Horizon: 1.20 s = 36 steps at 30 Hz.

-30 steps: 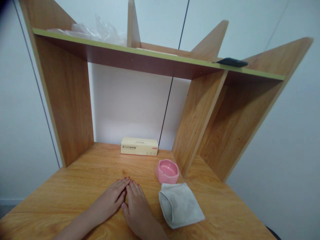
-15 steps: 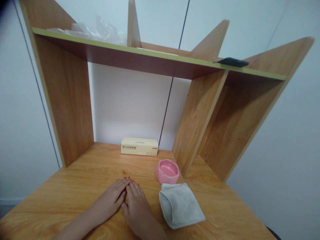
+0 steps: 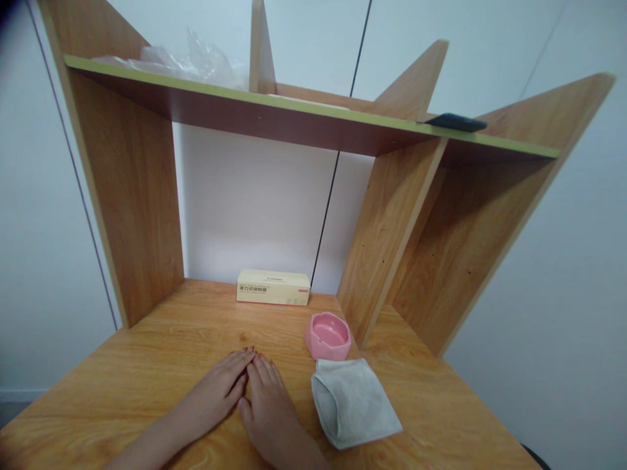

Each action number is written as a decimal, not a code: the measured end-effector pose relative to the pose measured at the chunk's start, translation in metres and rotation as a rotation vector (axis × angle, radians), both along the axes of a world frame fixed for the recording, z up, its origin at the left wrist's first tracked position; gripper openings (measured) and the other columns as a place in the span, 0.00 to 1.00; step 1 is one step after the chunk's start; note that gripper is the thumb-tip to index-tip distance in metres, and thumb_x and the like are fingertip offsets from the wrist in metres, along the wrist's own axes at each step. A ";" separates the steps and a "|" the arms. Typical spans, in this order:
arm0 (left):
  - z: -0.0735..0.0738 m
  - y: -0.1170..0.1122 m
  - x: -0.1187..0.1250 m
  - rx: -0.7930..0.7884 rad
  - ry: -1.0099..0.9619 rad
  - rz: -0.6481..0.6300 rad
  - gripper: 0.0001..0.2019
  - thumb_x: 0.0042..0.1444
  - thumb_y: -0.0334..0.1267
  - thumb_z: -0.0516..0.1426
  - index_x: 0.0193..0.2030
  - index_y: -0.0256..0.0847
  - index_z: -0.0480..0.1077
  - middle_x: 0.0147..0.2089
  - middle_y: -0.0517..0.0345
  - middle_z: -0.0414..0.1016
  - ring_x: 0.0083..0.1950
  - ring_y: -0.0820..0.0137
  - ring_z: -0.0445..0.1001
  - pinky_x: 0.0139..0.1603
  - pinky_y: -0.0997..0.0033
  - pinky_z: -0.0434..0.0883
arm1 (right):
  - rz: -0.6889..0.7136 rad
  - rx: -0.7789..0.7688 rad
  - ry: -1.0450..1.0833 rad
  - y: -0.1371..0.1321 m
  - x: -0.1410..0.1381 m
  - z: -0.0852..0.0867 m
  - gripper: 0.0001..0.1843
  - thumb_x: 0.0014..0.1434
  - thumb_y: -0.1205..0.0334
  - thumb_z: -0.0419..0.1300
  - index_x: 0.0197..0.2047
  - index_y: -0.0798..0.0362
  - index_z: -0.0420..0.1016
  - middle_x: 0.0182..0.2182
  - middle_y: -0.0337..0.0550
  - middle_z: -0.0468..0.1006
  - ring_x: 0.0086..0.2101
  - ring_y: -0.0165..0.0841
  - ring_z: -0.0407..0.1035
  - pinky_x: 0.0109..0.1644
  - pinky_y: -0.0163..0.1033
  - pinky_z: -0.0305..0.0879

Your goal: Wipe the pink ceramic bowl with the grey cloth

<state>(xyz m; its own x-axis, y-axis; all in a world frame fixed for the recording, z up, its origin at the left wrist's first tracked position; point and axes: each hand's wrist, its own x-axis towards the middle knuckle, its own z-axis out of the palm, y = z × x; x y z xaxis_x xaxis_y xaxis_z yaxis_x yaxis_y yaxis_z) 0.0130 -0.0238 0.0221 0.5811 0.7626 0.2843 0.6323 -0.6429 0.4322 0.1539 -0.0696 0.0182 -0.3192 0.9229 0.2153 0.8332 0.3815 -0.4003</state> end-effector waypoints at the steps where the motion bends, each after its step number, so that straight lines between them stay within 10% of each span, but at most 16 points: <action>1: 0.001 0.000 0.000 0.000 -0.001 -0.001 0.23 0.51 0.29 0.46 0.56 0.36 0.61 0.58 0.50 0.61 0.58 0.66 0.60 0.59 0.60 0.57 | 0.000 0.003 -0.001 0.000 0.000 0.000 0.30 0.52 0.67 0.48 0.59 0.64 0.53 0.59 0.54 0.55 0.58 0.38 0.47 0.61 0.48 0.46; 36: 0.003 -0.002 0.000 -0.010 0.016 -0.008 0.23 0.52 0.30 0.45 0.56 0.34 0.61 0.58 0.47 0.61 0.58 0.64 0.60 0.59 0.58 0.58 | -0.011 -0.025 0.003 0.000 -0.001 0.002 0.30 0.52 0.67 0.47 0.59 0.63 0.53 0.59 0.53 0.55 0.58 0.37 0.47 0.61 0.47 0.45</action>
<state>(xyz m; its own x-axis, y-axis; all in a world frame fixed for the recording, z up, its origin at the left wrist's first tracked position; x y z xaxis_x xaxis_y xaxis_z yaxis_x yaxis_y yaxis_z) 0.0134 -0.0255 0.0256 0.5919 0.7603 0.2677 0.6337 -0.6442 0.4284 0.1529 -0.0698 0.0205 -0.3085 0.9315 0.1929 0.8362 0.3622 -0.4118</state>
